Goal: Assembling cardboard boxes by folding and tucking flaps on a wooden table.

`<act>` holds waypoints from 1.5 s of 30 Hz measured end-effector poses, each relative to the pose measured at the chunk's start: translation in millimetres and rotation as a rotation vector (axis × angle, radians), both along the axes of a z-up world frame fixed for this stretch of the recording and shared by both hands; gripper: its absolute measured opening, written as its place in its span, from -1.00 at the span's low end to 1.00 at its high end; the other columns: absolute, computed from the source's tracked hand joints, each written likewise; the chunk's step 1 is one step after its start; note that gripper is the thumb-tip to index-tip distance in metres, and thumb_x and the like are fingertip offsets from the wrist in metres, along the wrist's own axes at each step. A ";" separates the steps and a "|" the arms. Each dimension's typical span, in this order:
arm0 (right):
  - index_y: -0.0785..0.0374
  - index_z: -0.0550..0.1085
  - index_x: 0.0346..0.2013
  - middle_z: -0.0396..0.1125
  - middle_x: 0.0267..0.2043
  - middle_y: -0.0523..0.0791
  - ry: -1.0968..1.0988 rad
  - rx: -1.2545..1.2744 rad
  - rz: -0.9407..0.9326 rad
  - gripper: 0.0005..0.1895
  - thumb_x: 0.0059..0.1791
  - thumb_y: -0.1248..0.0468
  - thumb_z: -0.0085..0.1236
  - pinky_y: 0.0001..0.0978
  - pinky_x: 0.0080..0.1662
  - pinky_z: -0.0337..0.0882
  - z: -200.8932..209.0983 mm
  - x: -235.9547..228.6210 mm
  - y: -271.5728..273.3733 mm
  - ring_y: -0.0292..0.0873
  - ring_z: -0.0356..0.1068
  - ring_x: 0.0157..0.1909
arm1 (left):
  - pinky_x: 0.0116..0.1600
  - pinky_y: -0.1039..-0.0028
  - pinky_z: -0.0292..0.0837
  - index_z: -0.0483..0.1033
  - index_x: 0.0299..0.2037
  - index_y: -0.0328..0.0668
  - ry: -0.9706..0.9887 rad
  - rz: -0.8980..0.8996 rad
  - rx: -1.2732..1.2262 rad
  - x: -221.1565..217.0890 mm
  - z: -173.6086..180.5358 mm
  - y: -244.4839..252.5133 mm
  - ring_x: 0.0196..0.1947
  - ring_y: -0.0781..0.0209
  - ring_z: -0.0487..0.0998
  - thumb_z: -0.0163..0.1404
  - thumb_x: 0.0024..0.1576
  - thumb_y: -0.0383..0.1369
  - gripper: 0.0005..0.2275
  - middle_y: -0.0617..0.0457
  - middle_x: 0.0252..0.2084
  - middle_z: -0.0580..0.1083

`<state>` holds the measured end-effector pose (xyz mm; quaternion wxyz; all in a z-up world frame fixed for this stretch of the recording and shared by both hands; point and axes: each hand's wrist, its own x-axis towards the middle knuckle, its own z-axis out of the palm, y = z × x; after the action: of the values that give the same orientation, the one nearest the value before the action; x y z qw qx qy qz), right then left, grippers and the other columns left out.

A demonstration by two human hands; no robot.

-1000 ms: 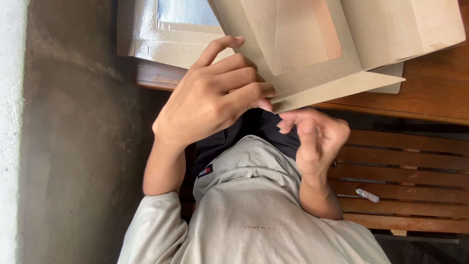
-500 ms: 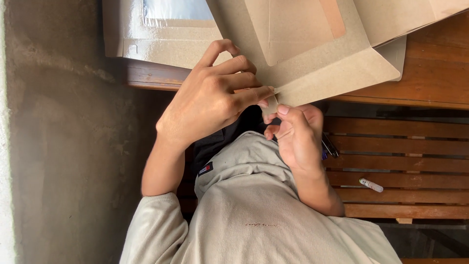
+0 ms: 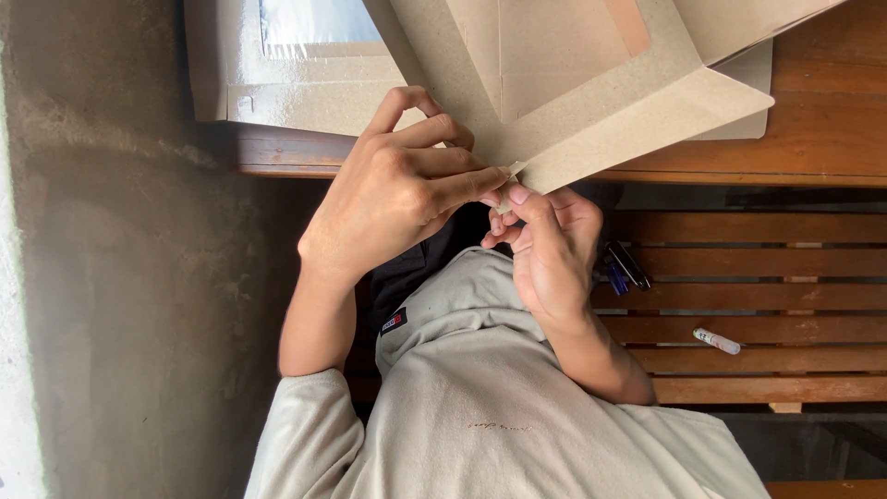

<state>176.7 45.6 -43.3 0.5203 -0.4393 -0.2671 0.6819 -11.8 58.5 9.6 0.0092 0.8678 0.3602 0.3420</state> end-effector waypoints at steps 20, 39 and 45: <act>0.34 0.40 -0.36 0.31 -0.48 -0.04 -0.233 0.326 0.131 -0.61 0.03 0.03 0.18 -0.34 -0.38 0.64 -10.9 9.3 6.6 -0.15 0.51 -0.31 | 0.33 -0.01 0.20 0.63 0.02 -0.26 0.051 -0.021 -0.054 5.2 0.1 -4.7 0.02 -0.10 0.36 0.16 0.20 -0.67 -0.77 0.06 -0.17 0.45; 0.51 0.50 -0.12 0.50 -0.22 0.18 -0.246 0.340 0.184 0.00 -0.06 -0.48 -0.21 -0.18 -0.23 0.66 -18.6 12.9 30.2 0.06 0.59 -0.20 | 0.37 -0.50 -0.18 0.40 -0.27 -0.27 0.027 0.324 0.084 25.5 -13.4 -12.9 0.18 -0.23 0.44 -0.03 0.44 -0.38 -0.79 -0.13 0.08 0.47; 0.47 0.49 0.09 0.40 0.08 0.08 0.146 0.152 -0.213 -0.45 -0.04 0.10 0.09 0.03 0.19 0.48 26.6 4.6 24.2 0.09 0.41 0.12 | 0.36 -0.49 -0.02 0.58 -0.28 -0.19 -0.036 0.132 0.215 38.9 -16.7 -19.2 0.21 -0.16 0.47 -0.07 0.46 -0.09 -0.62 -0.03 0.25 0.42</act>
<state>181.2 69.7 -16.7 0.6394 -0.3737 -0.2314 0.6309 27.1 39.4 -7.1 -0.0997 0.8318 0.3778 0.3942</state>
